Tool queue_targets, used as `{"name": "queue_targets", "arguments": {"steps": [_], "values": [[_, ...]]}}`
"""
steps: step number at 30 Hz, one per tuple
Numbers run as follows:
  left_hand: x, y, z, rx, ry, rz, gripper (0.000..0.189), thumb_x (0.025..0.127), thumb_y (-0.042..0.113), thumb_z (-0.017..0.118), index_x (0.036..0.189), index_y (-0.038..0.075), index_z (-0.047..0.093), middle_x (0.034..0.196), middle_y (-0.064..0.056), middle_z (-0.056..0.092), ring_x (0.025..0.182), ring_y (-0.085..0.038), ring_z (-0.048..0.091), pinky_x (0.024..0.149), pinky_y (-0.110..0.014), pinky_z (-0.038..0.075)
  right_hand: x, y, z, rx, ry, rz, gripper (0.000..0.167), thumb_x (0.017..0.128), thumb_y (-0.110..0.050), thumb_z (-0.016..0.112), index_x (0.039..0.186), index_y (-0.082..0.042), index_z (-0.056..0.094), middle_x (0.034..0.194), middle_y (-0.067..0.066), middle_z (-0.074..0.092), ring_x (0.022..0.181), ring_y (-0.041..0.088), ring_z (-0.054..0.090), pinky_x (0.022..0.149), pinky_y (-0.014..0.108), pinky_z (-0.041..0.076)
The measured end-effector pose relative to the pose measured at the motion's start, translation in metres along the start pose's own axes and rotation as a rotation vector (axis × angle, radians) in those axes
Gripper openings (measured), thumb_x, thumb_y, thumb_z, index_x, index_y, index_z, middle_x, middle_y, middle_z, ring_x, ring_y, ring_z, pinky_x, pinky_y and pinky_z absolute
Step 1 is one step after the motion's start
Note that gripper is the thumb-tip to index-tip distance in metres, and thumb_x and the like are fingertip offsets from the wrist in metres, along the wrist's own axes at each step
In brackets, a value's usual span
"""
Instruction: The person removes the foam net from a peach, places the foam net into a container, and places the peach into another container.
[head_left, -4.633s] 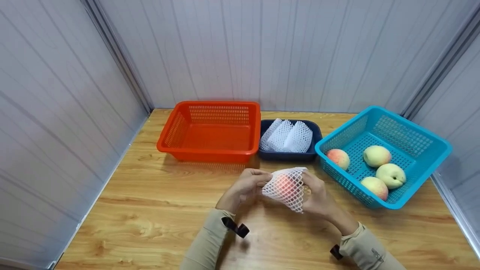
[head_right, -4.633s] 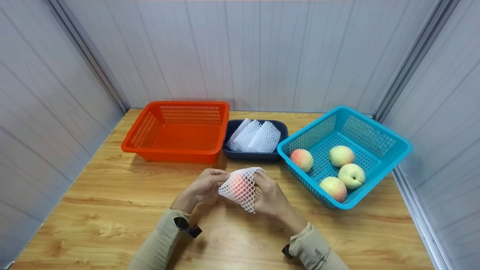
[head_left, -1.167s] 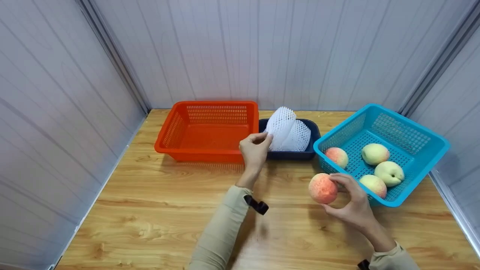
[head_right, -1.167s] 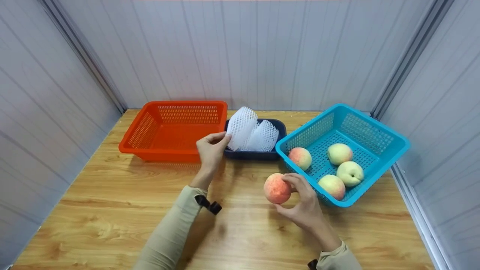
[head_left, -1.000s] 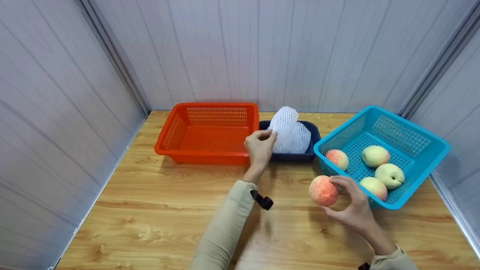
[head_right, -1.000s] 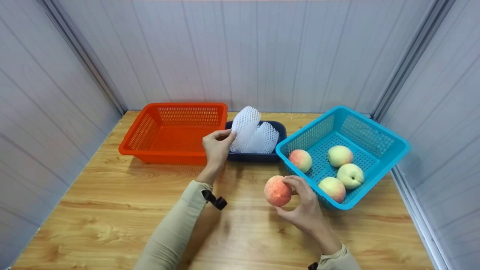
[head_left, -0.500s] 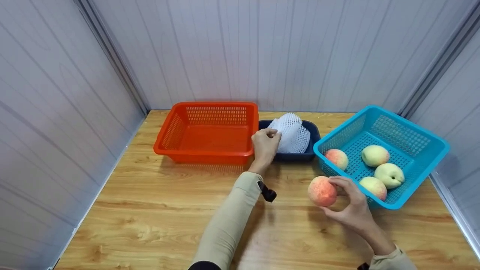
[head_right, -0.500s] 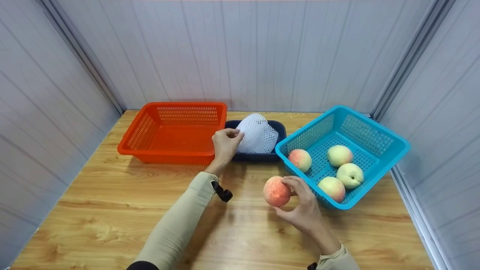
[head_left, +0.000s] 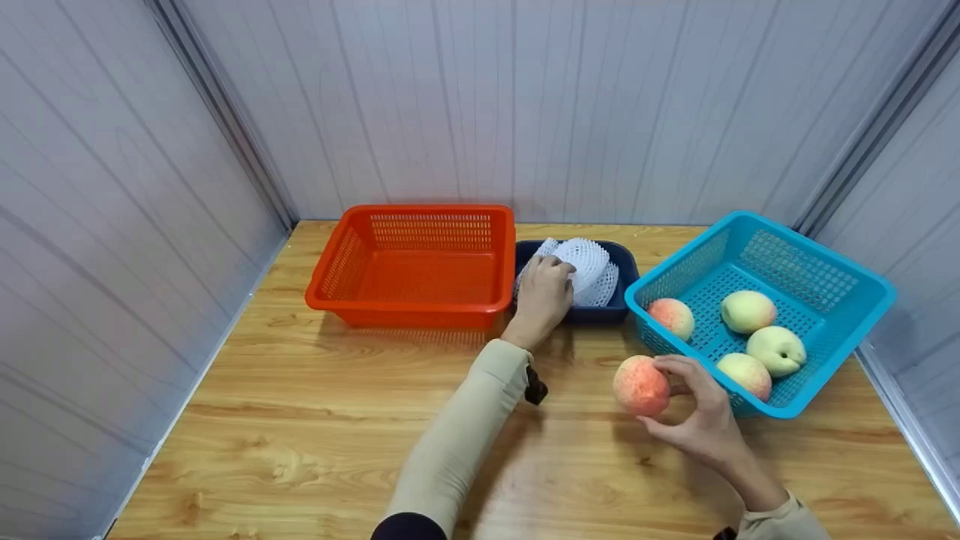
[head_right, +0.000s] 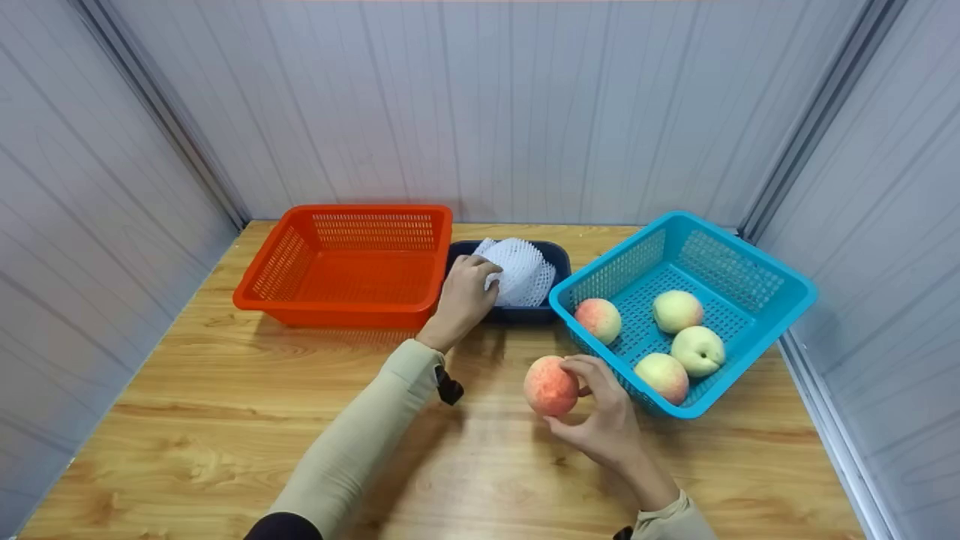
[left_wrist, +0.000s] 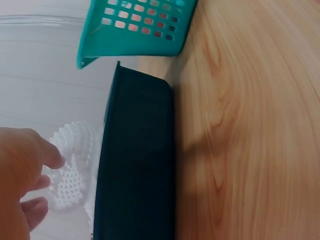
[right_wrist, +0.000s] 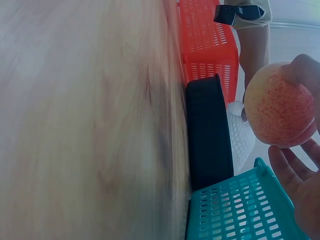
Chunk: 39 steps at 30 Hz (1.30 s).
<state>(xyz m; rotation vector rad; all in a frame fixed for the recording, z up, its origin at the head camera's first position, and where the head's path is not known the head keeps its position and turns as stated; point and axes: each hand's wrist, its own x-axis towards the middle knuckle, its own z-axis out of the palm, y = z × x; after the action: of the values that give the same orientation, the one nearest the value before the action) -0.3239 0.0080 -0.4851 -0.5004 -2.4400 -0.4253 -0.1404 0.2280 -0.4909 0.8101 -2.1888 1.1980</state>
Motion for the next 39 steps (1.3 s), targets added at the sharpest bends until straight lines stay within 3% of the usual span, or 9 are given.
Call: {"name": "queue_targets", "arguments": {"steps": [5, 11, 18, 21, 24, 30, 39], "values": [[0.000, -0.004, 0.004, -0.062, -0.094, 0.064, 0.025, 0.084, 0.006, 0.065, 0.107, 0.012, 0.074, 0.103, -0.005, 0.067, 0.095, -0.023, 0.061, 0.089, -0.033, 0.047, -0.010, 0.022, 0.003, 0.004, -0.012, 0.032, 0.085, 0.048, 0.004, 0.094, 0.124, -0.001, 0.058, 0.123, 0.012, 0.057, 0.101, 0.015, 0.057, 0.074, 0.018, 0.052], [0.004, -0.002, 0.005, -0.053, -0.300, 0.065, 0.036, 0.095, 0.029, 0.061, 0.127, 0.014, 0.064, 0.122, -0.007, 0.062, 0.105, -0.026, 0.059, 0.096, -0.036, 0.044, -0.009, 0.027, 0.003, 0.020, -0.022, 0.065, 0.083, 0.053, -0.002, 0.094, 0.127, -0.006, 0.057, 0.126, 0.007, 0.055, 0.101, 0.016, 0.058, 0.076, 0.020, 0.052], [-0.002, -0.002, 0.010, 0.010, -0.607, -0.037, 0.060, 0.097, 0.060, 0.039, 0.144, 0.024, 0.048, 0.145, -0.010, 0.044, 0.126, -0.031, 0.046, 0.106, -0.045, 0.035, -0.007, 0.013, 0.005, 0.008, -0.024, 0.075, 0.083, 0.048, 0.008, 0.092, 0.123, 0.000, 0.057, 0.123, 0.011, 0.056, 0.099, 0.013, 0.057, 0.072, 0.019, 0.053], [-0.007, -0.005, 0.014, 0.013, -0.693, -0.085, 0.065, 0.095, 0.066, 0.033, 0.147, 0.028, 0.044, 0.150, -0.010, 0.038, 0.131, -0.034, 0.041, 0.107, -0.049, 0.033, -0.005, 0.004, 0.005, 0.032, -0.017, 0.053, 0.081, 0.046, 0.012, 0.091, 0.119, 0.006, 0.057, 0.119, 0.018, 0.057, 0.096, 0.015, 0.058, 0.070, 0.020, 0.053], [-0.010, -0.007, 0.016, 0.039, -0.727, -0.104, 0.068, 0.094, 0.070, 0.030, 0.147, 0.030, 0.043, 0.151, -0.011, 0.037, 0.131, -0.035, 0.041, 0.105, -0.051, 0.035, -0.005, 0.004, 0.005, 0.046, -0.015, 0.029, 0.079, 0.047, 0.011, 0.091, 0.118, 0.007, 0.058, 0.117, 0.019, 0.057, 0.095, 0.016, 0.059, 0.070, 0.020, 0.053], [-0.010, -0.007, 0.018, 0.110, -0.739, -0.088, 0.070, 0.093, 0.072, 0.026, 0.147, 0.030, 0.044, 0.148, -0.013, 0.040, 0.129, -0.037, 0.042, 0.101, -0.053, 0.038, -0.013, 0.025, 0.006, 0.028, -0.032, 0.062, 0.082, 0.051, 0.002, 0.093, 0.125, -0.005, 0.058, 0.124, 0.007, 0.056, 0.099, 0.015, 0.057, 0.073, 0.020, 0.053], [-0.012, -0.006, 0.021, 0.126, -0.739, -0.070, 0.070, 0.092, 0.073, 0.025, 0.144, 0.032, 0.047, 0.145, -0.013, 0.044, 0.126, -0.037, 0.046, 0.098, -0.052, 0.041, -0.016, 0.031, 0.008, 0.017, -0.049, 0.093, 0.083, 0.053, -0.001, 0.093, 0.127, -0.010, 0.057, 0.127, 0.004, 0.055, 0.102, 0.015, 0.057, 0.077, 0.020, 0.052]]}}
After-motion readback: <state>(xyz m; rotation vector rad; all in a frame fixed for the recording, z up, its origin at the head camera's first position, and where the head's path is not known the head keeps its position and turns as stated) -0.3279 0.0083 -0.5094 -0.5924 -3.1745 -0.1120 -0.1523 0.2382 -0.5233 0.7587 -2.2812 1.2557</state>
